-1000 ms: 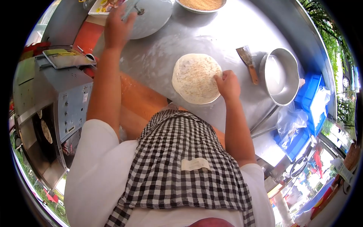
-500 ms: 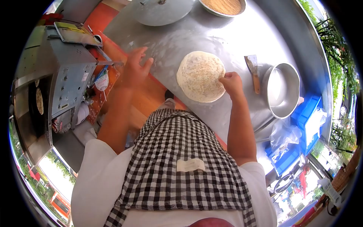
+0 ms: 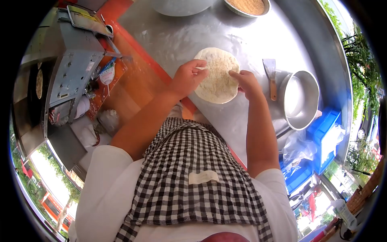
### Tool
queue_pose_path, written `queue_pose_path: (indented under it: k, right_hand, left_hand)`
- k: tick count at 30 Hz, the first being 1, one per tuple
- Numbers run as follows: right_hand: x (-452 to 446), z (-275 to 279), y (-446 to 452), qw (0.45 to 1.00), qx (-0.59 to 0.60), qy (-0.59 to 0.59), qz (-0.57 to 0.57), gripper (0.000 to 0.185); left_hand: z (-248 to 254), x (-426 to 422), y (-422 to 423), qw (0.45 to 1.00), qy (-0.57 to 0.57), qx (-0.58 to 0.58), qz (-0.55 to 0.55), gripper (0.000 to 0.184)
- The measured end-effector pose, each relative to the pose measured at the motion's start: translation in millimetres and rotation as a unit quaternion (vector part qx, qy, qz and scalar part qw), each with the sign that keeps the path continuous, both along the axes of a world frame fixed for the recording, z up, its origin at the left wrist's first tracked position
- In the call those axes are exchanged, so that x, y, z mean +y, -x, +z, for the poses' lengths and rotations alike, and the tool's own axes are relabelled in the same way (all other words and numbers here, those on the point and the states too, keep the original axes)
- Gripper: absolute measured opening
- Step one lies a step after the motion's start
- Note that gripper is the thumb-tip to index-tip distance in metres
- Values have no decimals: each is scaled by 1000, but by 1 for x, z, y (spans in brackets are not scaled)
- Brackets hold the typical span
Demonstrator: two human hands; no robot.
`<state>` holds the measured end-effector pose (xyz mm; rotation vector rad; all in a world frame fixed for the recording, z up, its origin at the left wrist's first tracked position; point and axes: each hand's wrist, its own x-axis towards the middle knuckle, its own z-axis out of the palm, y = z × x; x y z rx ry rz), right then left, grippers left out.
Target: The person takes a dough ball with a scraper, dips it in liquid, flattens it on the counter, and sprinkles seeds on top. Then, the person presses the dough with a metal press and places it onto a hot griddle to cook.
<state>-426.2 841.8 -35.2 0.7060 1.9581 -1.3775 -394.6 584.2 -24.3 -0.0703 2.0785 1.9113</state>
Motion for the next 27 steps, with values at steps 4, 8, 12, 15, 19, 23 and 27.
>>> queue_pose_path:
  k: [4,8,12,15,19,23,27]
  right_hand:
    - [-15,-7,0,996,69,-34,45,34]
    - [-61,38,-6,980,148,-16,132,31]
    - [-121,101,-55,913,275,-60,294,28]
    - [-142,111,-86,875,267,-73,398,26]
    - [-152,111,-114,843,247,-64,473,25]
    - [-159,107,-136,827,264,-53,493,25]
    - [-172,119,-158,818,279,-58,499,24]
  left_hand:
    - [-19,18,0,987,-78,-140,25,33]
    - [-33,27,-4,924,-234,-238,189,32]
    - [-37,7,-25,863,-388,-276,169,30]
    - [-38,-7,-49,857,-433,-234,152,31]
    - [-42,-18,-85,895,-399,-134,146,32]
    - [-44,-37,-109,930,-337,-57,136,33]
    - [-46,-59,-120,969,-213,58,114,34]
